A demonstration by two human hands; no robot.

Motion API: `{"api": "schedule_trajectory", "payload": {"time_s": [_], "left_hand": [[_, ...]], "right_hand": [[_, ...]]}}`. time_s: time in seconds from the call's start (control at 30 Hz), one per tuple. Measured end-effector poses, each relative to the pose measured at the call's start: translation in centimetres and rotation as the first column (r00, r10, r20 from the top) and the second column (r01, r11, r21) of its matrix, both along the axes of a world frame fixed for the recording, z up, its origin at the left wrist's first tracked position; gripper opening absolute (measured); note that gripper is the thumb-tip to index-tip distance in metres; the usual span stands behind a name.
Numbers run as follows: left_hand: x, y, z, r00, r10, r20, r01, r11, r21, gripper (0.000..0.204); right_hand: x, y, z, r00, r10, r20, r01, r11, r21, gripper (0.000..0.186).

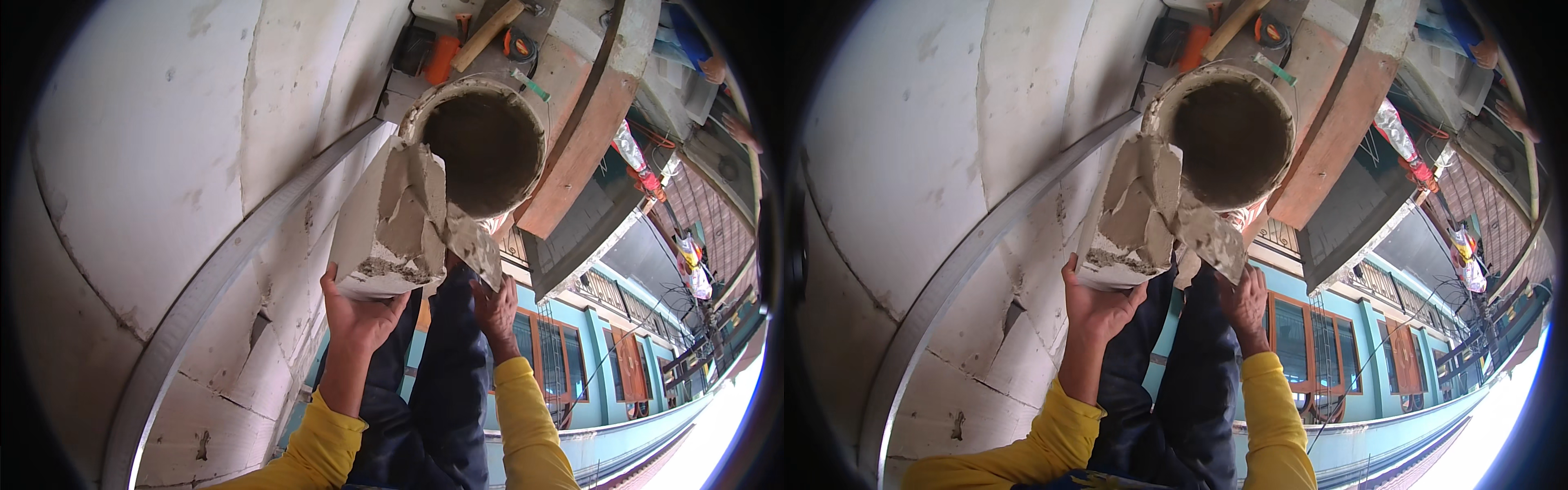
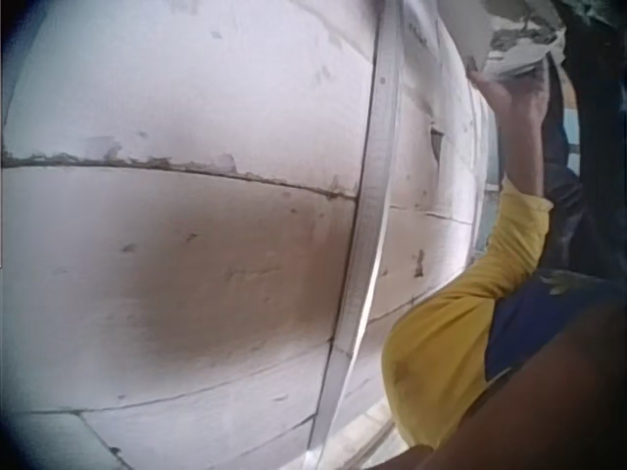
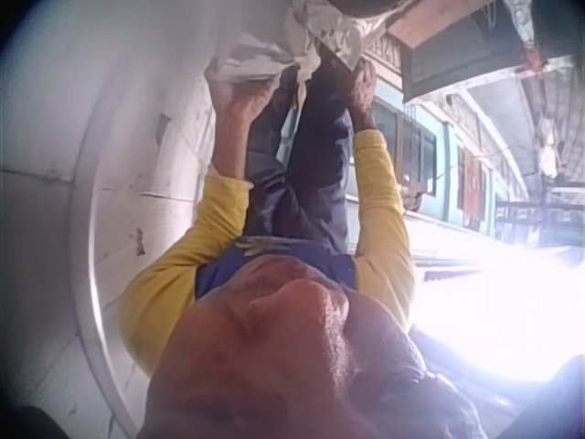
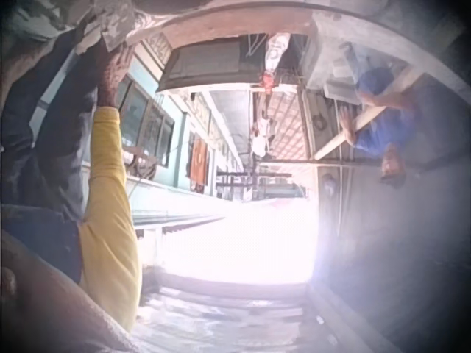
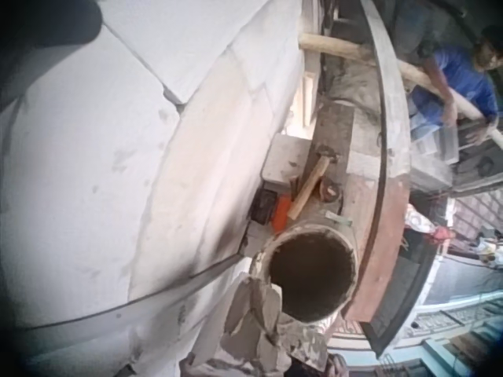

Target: The person scoops mortar from a bucket with a trowel and applies it to a concrete block. They place the block onto a wall, align it, and tap it into position. The person then fills the gaps between blocks with mortar and smooths the joints.

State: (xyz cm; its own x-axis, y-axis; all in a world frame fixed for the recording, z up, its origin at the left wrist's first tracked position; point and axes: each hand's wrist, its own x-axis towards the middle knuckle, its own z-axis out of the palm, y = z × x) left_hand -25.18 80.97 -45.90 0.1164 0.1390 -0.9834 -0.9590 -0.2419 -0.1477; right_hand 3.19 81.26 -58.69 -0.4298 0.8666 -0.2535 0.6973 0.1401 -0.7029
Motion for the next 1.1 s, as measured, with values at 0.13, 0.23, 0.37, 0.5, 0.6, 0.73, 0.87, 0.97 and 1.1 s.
{"api": "schedule_trajectory", "payload": {"time_s": [0.13,0.23,0.37,0.5,0.6,0.73,0.87,0.97,1.1], "left_hand": [[-0.2,0.5,0.1,0.999,-0.004,-0.048,0.002,0.999,-0.039,0.083],[-0.1,1.2,-0.4,0.998,-0.009,-0.056,0.005,0.998,-0.065,0.084],[-0.1,1.2,-0.9,0.993,-0.071,-0.096,0.067,0.997,-0.044,0.084],[0.4,1.7,-0.7,0.992,-0.073,-0.102,0.066,0.995,-0.073,0.084],[0.6,2.5,-0.2,0.986,-0.108,-0.129,0.098,0.991,-0.087,0.084],[0.9,3.3,0.0,0.986,-0.121,-0.117,0.105,0.985,-0.137,0.084],[1.0,3.5,0.0,0.984,-0.133,-0.118,0.131,0.991,-0.021,0.086],[1.2,4.1,0.1,0.966,-0.195,-0.170,0.171,0.975,-0.145,0.088],[1.1,5.3,1.7,0.980,-0.135,-0.148,0.090,0.957,-0.277,0.081]], "right_hand": [[1.9,1.3,3.1,0.994,-0.096,0.043,0.101,0.986,-0.129,0.046],[-1.3,8.9,3.5,0.995,-0.086,0.047,0.094,0.976,-0.196,0.045],[-3.4,14.4,3.6,1.000,0.010,0.005,-0.008,0.942,-0.336,0.042],[-2.0,13.1,6.0,0.996,0.057,-0.063,-0.073,0.959,-0.275,0.040],[-0.9,11.3,8.7,0.997,0.070,-0.020,-0.073,0.955,-0.287,0.041],[-0.9,8.5,12.0,0.994,0.109,0.024,-0.106,0.987,-0.118,0.038],[-1.0,5.7,14.6,0.994,0.094,-0.062,-0.093,0.996,0.013,0.043],[-0.7,4.8,15.9,0.991,-0.060,-0.118,0.058,0.998,-0.027,0.041],[-0.5,9.3,14.8,0.967,-0.211,0.146,0.242,0.939,-0.243,0.038]]}}
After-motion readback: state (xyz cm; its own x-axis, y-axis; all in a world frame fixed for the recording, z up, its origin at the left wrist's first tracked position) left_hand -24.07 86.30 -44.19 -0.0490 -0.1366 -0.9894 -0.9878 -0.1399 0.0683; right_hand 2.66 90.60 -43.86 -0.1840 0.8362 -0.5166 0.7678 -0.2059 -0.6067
